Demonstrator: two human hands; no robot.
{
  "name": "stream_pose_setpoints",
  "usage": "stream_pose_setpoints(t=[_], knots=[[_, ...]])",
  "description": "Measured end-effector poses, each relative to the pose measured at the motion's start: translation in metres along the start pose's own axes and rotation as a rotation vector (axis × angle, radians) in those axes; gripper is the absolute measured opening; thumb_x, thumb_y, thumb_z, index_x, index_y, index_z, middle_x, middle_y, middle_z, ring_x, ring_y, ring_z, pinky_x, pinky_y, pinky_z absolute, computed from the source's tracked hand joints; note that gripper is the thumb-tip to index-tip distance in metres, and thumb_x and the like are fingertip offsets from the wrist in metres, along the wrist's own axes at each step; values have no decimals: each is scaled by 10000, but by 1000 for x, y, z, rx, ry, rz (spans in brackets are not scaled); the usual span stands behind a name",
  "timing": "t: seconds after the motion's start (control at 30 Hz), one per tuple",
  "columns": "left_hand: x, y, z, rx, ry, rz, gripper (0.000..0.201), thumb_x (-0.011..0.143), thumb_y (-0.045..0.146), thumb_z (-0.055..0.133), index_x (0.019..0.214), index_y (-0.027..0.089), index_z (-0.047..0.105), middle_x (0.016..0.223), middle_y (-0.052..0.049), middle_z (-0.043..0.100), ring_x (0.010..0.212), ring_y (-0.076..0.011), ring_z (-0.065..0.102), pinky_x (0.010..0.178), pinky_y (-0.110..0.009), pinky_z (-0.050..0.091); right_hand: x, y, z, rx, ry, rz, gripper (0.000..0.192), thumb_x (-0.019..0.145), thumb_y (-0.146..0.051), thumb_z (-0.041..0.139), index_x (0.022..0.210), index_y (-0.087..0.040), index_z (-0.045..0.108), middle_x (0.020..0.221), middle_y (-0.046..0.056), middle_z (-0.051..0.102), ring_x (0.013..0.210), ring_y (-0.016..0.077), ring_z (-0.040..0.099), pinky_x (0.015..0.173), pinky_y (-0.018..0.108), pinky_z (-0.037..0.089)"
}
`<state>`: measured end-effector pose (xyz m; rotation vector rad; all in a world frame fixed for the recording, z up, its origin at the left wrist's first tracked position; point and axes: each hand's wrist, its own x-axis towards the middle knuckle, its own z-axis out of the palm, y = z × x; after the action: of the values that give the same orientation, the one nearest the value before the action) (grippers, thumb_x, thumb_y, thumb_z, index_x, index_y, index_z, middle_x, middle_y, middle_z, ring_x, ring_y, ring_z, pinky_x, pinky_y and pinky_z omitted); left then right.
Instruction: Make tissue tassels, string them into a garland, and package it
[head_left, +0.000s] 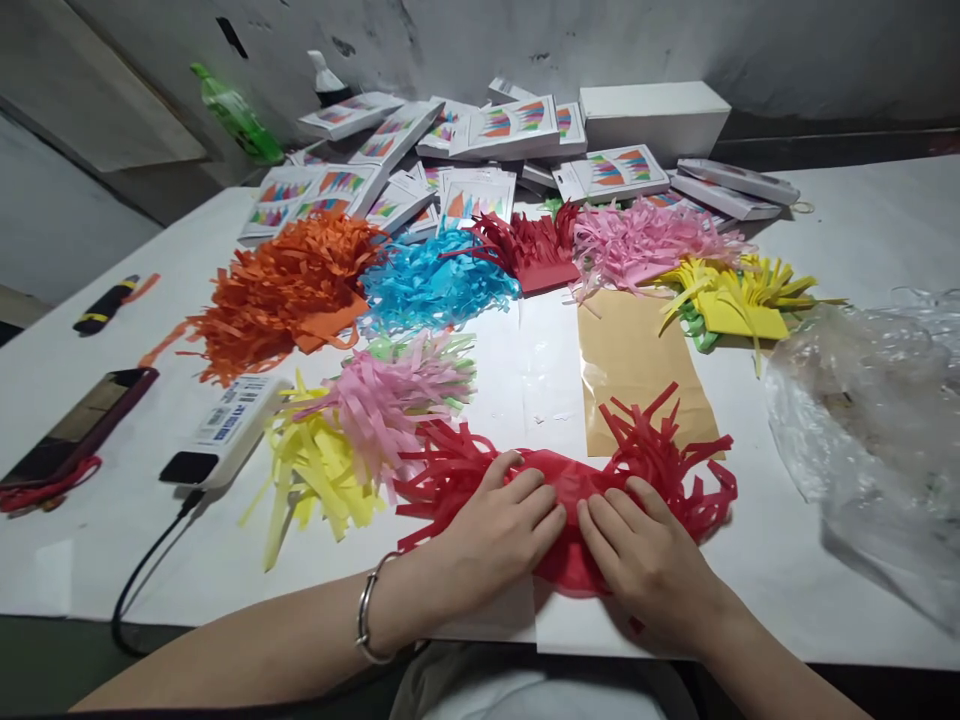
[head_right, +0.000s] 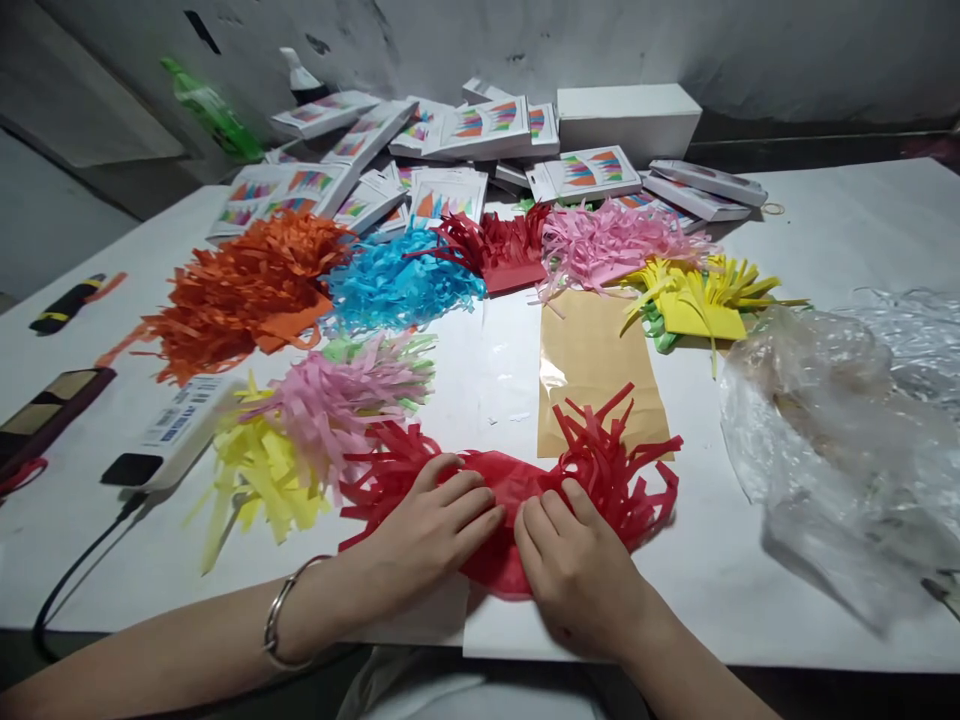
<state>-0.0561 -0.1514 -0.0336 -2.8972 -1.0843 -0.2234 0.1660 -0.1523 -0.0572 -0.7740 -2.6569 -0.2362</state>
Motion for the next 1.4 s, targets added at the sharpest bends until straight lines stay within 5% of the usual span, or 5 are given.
stream_pose_setpoints(t=[0.3,0.63,0.87,1.1,1.4], knots=[[-16,-19,2,-82,-79,-236,107,963,145,574,919,163,670,1055,-73,671,968,-245,527,898,-443,339,6,8,5,177,-43,345,279,976,-76,423,824,-169,638,890,75,640,898,229,541,966,443,332],[12,-31,4,-47,-238,-408,293,967,238,552,749,162,733,917,-94,666,865,-255,534,770,-431,345,27,14,5,-129,-205,478,243,946,-142,519,726,-171,619,731,90,599,773,261,507,847,473,350],[10,-29,4,-34,-207,-398,241,941,282,605,757,160,703,904,-87,665,859,-263,546,791,-451,358,23,7,4,88,-87,42,244,873,-28,475,934,-140,683,873,87,647,844,236,523,1020,472,320],[2,-22,1,15,90,-92,109,965,146,562,967,205,653,1072,-54,669,1016,-235,531,1035,-495,284,21,5,8,108,-34,142,291,917,-15,412,774,-168,613,733,30,551,712,185,466,925,410,361],[-3,-20,6,-16,-36,2,146,963,158,585,823,189,615,851,-20,642,857,-214,511,930,-458,317,7,4,5,5,-74,-42,275,852,-58,480,1003,-97,706,902,110,673,906,269,570,1081,508,323]])
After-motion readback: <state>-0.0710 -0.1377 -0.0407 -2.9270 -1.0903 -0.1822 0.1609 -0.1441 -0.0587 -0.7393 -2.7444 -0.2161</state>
